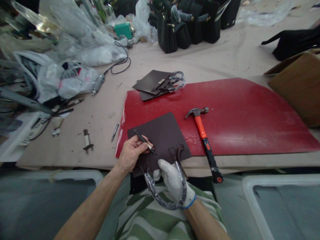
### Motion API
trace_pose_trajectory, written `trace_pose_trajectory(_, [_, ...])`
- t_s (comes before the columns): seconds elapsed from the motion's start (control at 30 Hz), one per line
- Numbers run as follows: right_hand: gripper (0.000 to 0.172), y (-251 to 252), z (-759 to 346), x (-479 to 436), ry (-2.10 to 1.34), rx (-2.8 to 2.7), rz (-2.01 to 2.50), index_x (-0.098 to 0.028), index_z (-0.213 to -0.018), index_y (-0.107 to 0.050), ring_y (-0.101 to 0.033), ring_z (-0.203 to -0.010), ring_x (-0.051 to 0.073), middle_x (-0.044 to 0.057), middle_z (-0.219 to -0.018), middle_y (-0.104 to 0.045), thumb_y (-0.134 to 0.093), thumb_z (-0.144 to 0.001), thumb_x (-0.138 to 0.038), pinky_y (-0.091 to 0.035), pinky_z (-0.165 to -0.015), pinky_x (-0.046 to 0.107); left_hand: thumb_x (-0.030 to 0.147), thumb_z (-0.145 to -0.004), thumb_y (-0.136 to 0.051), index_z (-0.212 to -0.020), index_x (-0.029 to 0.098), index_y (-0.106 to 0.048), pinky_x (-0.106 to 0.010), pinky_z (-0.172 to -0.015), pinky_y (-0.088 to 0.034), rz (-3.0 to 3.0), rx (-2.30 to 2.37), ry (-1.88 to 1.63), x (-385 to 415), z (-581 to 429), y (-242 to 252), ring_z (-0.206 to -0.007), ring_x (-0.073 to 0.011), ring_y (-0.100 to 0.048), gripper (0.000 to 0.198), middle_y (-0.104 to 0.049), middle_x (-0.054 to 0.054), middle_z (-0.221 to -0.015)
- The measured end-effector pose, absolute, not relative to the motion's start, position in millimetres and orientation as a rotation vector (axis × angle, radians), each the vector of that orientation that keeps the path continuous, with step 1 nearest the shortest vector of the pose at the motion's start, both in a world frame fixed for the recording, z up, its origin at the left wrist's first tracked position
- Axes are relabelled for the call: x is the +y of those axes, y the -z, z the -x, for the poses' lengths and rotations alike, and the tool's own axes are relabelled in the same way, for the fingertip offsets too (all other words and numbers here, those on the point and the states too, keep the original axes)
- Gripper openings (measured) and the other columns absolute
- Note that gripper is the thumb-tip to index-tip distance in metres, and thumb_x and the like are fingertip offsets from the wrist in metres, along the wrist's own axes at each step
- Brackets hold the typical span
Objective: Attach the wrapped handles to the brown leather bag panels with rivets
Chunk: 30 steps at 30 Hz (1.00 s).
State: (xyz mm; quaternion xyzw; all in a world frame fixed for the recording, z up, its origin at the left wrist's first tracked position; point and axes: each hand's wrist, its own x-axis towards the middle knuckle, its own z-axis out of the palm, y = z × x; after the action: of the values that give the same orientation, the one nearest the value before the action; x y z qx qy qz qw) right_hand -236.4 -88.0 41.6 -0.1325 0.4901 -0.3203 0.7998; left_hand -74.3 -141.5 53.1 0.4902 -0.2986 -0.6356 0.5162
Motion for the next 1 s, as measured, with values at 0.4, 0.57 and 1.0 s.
trace_pose_trajectory(0.4, [0.049, -38, 226, -85, 0.896, 0.893, 0.254, -0.018, -0.112, -0.066, -0.053, -0.053, 0.012, 0.002, -0.083, -0.069, -0.08, -0.073, -0.044, -0.053, -0.057, 0.03, 0.034, -0.072, -0.085, -0.095, 0.013, -0.059, -0.023, -0.067, -0.059, -1.037, -0.701, 1.535, -134, 65, -51, -0.074, -0.0155, -0.072, 0.041, -0.075, -0.006, -0.083])
trace_pose_trajectory(0.57, [0.037, -36, 228, -84, 0.778, 0.912, 0.293, -0.016, -0.094, -0.069, -0.053, -0.054, 0.015, 0.003, -0.066, -0.063, -0.074, -0.079, -0.05, -0.05, -0.053, 0.031, 0.031, -0.075, -0.083, -0.093, 0.013, -0.06, -0.025, -0.073, -0.06, -0.992, -0.75, 1.51, -130, 65, -48, -0.074, -0.0151, -0.073, 0.034, -0.075, -0.005, -0.082])
trace_pose_trajectory(1.0, [0.033, -44, 221, -86, 0.843, 0.95, 0.363, -0.019, -0.096, -0.07, -0.051, -0.055, 0.015, 0.002, -0.063, -0.061, -0.072, -0.08, -0.048, -0.047, -0.055, 0.03, 0.021, -0.078, -0.074, -0.092, 0.014, -0.061, -0.022, -0.075, -0.059, -1.063, -0.922, 1.414, -129, 66, -52, -0.077, -0.0138, -0.073, 0.021, -0.076, -0.004, -0.081])
